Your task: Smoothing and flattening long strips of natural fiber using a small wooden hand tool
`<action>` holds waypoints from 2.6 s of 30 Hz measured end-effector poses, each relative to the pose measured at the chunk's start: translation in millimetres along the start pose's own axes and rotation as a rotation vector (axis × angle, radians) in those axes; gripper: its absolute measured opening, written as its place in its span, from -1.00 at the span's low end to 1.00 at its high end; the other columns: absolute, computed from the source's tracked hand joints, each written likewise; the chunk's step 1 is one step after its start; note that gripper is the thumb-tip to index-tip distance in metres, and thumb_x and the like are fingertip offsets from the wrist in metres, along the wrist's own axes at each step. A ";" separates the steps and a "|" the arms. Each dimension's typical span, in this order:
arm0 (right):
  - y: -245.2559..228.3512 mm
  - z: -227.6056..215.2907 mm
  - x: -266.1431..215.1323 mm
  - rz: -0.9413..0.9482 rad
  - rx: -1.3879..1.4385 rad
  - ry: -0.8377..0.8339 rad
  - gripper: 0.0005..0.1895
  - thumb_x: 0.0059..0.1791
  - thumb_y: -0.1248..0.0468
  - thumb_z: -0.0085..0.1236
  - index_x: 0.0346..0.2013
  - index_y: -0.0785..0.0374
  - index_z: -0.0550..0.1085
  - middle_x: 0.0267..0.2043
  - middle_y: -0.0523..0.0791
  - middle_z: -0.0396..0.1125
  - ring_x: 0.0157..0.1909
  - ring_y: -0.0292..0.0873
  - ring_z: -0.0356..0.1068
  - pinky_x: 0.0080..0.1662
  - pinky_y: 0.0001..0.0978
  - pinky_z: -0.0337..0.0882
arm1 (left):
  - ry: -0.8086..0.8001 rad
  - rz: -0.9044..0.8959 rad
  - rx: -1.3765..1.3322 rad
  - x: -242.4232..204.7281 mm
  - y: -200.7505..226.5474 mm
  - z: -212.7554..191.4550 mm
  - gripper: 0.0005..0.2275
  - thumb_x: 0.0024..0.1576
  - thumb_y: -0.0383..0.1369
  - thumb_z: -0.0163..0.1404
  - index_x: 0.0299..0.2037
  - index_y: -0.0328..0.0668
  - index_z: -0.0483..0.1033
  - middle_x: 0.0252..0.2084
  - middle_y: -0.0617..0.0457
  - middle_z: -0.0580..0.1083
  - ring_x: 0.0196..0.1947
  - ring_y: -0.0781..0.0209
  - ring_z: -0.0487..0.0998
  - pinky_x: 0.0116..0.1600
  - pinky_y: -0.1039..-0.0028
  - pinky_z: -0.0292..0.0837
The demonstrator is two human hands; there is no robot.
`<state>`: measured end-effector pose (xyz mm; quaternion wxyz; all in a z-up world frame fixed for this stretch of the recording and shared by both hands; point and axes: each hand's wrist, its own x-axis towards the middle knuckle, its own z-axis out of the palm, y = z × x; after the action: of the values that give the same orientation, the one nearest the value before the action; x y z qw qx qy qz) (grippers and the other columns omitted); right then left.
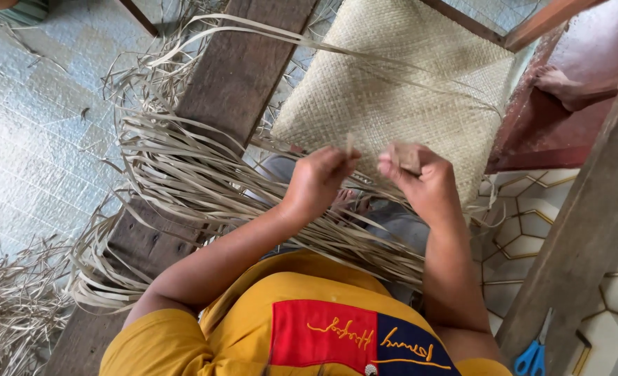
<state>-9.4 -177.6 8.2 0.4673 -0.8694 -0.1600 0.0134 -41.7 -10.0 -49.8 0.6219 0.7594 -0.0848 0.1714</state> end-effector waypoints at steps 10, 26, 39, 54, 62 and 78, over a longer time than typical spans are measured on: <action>-22.0 10.3 4.2 0.195 0.045 0.059 -0.87 -0.26 0.26 0.27 -0.44 0.14 0.53 -0.49 -0.15 0.40 -0.32 -0.28 0.41 -0.24 -0.38 0.38 | -0.123 0.245 0.286 2.4 7.3 -11.2 -0.81 0.01 -0.52 -0.03 -0.16 -0.20 0.42 -0.37 -0.10 0.40 -0.49 -0.12 0.47 -0.48 0.24 0.43; -8.5 2.1 -0.2 0.095 0.409 -0.087 -0.88 -0.22 0.36 0.24 -0.49 0.35 0.48 -0.60 -0.05 0.33 -0.42 -0.31 0.30 -0.34 -0.40 0.37 | -0.571 -0.470 -0.754 21.7 19.8 -21.4 -0.93 0.09 -0.53 -0.14 -0.32 -0.43 0.37 -0.53 -0.15 0.42 -0.56 0.24 0.48 -0.40 0.42 0.46; 43.8 8.8 16.4 0.308 0.594 0.019 -0.83 -0.20 0.28 0.16 -0.55 0.36 0.44 -0.67 -0.02 0.27 -0.58 -0.21 0.31 -0.40 -0.47 0.36 | -0.571 -0.610 -0.671 8.4 30.4 -39.9 -0.88 0.07 -0.55 -0.13 -0.43 -0.47 0.47 -0.58 -0.21 0.46 -0.59 0.17 0.53 -0.44 0.60 0.35; 57.7 1.3 23.9 0.320 0.744 0.101 -0.81 -0.10 0.28 0.04 -0.47 0.41 0.39 -0.67 -0.01 0.25 -0.62 -0.14 0.31 -0.43 -0.39 0.38 | -0.436 -0.673 -0.235 -3.8 9.1 -42.6 -0.91 -0.01 -0.43 -0.06 -0.43 -0.30 0.46 -0.68 0.02 0.43 -0.70 0.32 0.47 -0.54 0.62 0.38; 50.2 -1.3 5.9 0.342 0.899 -0.078 -0.43 -0.05 -0.09 -0.26 -0.14 0.41 0.29 -0.43 -0.13 0.12 -0.57 -0.34 0.12 -0.51 -0.57 0.20 | -0.304 -0.572 -0.080 -1.2 4.1 -39.3 -0.87 0.07 -0.41 -0.14 -0.41 -0.30 0.44 -0.68 0.00 0.40 -0.69 0.23 0.39 -0.48 0.47 0.33; -3.9 53.5 11.5 -0.634 -0.464 0.209 -0.82 -0.06 0.17 0.02 -0.43 0.17 0.50 -0.43 -0.18 0.28 -0.12 -0.11 0.26 0.13 0.13 -0.13 | -0.225 -0.014 0.370 -10.8 -10.5 -18.7 -0.85 0.17 -0.43 -0.20 -0.39 -0.26 0.41 -0.66 0.00 0.33 -0.71 0.03 0.36 -0.67 0.34 0.27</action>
<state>-8.8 -129.0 -17.3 0.2534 -0.8559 -0.3706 -0.2566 -51.0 9.5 -60.2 0.4597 0.8755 -0.1154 0.0938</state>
